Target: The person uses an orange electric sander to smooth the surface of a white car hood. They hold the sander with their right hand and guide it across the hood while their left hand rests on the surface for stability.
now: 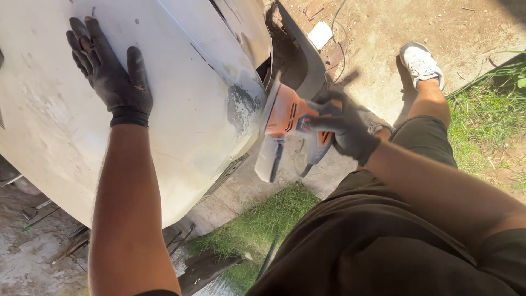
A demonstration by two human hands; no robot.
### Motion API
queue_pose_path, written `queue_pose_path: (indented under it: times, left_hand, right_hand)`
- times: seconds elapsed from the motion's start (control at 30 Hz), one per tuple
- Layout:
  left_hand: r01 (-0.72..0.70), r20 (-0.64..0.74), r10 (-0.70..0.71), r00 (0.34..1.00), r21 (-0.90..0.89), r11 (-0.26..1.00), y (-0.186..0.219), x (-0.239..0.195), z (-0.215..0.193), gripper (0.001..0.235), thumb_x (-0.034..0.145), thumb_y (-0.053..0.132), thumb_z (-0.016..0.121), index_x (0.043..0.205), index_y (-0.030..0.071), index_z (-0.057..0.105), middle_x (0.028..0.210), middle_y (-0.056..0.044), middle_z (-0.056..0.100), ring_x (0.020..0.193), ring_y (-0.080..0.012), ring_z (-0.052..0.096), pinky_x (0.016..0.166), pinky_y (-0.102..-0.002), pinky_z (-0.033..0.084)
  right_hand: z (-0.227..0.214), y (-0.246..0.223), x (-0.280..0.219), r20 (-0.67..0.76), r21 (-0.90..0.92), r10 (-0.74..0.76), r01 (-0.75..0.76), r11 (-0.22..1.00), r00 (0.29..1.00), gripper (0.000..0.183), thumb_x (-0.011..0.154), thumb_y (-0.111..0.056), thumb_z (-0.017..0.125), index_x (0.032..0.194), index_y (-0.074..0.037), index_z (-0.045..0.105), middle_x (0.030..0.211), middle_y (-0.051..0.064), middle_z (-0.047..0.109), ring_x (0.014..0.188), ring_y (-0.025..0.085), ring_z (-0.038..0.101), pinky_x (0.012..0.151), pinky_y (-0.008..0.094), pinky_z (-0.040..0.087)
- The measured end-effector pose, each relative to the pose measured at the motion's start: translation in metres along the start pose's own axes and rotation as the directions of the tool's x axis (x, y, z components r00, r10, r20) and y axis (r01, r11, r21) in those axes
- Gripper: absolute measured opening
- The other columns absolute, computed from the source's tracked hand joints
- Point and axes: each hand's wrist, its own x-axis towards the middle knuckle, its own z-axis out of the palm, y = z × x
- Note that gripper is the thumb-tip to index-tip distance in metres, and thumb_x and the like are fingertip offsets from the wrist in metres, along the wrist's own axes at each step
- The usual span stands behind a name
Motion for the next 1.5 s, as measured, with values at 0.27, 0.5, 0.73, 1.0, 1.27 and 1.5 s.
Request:
queue_pose_path:
  times: [0.27, 0.5, 0.73, 1.0, 1.27, 1.5]
  left_hand:
    - [0.036, 0.027, -0.036, 0.999, -0.003, 0.999, -0.003, -0.002, 0.000, 0.075, 0.129, 0.057, 0.055, 0.181, 0.013, 0.024, 0.186, -0.012, 0.017, 0.176, -0.0429, 0.019, 0.149, -0.058, 0.019]
    - [0.022, 0.023, -0.023, 0.999, 0.017, 1.000, -0.009, -0.004, 0.006, 0.075, 0.130, 0.060, 0.049, 0.183, 0.015, 0.020, 0.188, -0.008, 0.013, 0.179, -0.0412, 0.017, 0.151, -0.060, 0.023]
    - [0.045, 0.020, -0.045, 0.999, 0.006, 0.999, 0.004, -0.005, 0.001, 0.076, 0.128, 0.061, 0.048, 0.181, 0.012, 0.024, 0.186, -0.012, 0.018, 0.176, -0.0418, 0.019, 0.149, -0.059, 0.020]
    - [0.041, 0.015, -0.042, 0.999, 0.021, 0.999, -0.001, 0.000, 0.005, 0.074, 0.130, 0.051, 0.059, 0.181, 0.010, 0.022, 0.186, -0.013, 0.016, 0.176, -0.0434, 0.021, 0.149, -0.060, 0.022]
    - [0.060, 0.043, -0.061, 0.997, 0.043, 0.997, 0.009, 0.000, -0.001, 0.076, 0.129, 0.054, 0.059, 0.180, 0.006, 0.027, 0.183, -0.022, 0.015, 0.172, -0.0443, 0.014, 0.145, -0.061, 0.016]
    - [-0.124, -0.147, 0.125, 0.981, 0.018, 0.992, 0.017, 0.006, -0.007, 0.060, 0.125, 0.039, 0.071, 0.151, -0.014, 0.059, 0.149, -0.039, 0.062, 0.141, -0.0595, 0.048, 0.121, -0.067, 0.021]
  right_hand:
    - [0.107, -0.168, 0.068, 0.524, -0.814, 0.092, 0.466, 0.347, 0.847, 0.033, 0.085, -0.017, 0.082, 0.117, -0.009, 0.078, 0.129, 0.001, 0.081, 0.122, 0.013, 0.077, 0.106, 0.032, 0.061]
    - [0.135, -0.177, 0.032, 0.467, -0.877, 0.041, 0.458, 0.144, 0.883, 0.044, 0.075, -0.022, 0.083, 0.116, -0.019, 0.067, 0.110, -0.002, 0.074, 0.100, 0.016, 0.070, 0.085, 0.037, 0.054]
    - [0.094, -0.049, -0.078, 0.711, -0.690, -0.325, 0.709, -0.147, 0.624, 0.045, 0.082, -0.012, 0.084, 0.122, -0.003, 0.064, 0.119, 0.018, 0.068, 0.098, 0.040, 0.065, 0.080, 0.054, 0.059]
    - [0.093, -0.054, -0.068, 0.764, -0.588, -0.497, 0.762, -0.271, 0.412, 0.042, 0.089, -0.011, 0.084, 0.124, -0.010, 0.061, 0.126, 0.014, 0.070, 0.101, 0.037, 0.068, 0.082, 0.050, 0.059]
    - [0.157, -0.187, 0.032, 0.629, -0.776, 0.011, 0.627, 0.066, 0.777, 0.033, 0.073, -0.009, 0.082, 0.103, -0.016, 0.070, 0.101, -0.005, 0.081, 0.095, 0.011, 0.075, 0.087, 0.033, 0.056]
    - [0.128, -0.178, 0.051, 0.463, -0.867, 0.008, 0.451, 0.212, 0.886, 0.039, 0.078, -0.012, 0.094, 0.104, -0.015, 0.066, 0.101, -0.003, 0.067, 0.097, 0.009, 0.066, 0.083, 0.027, 0.053]
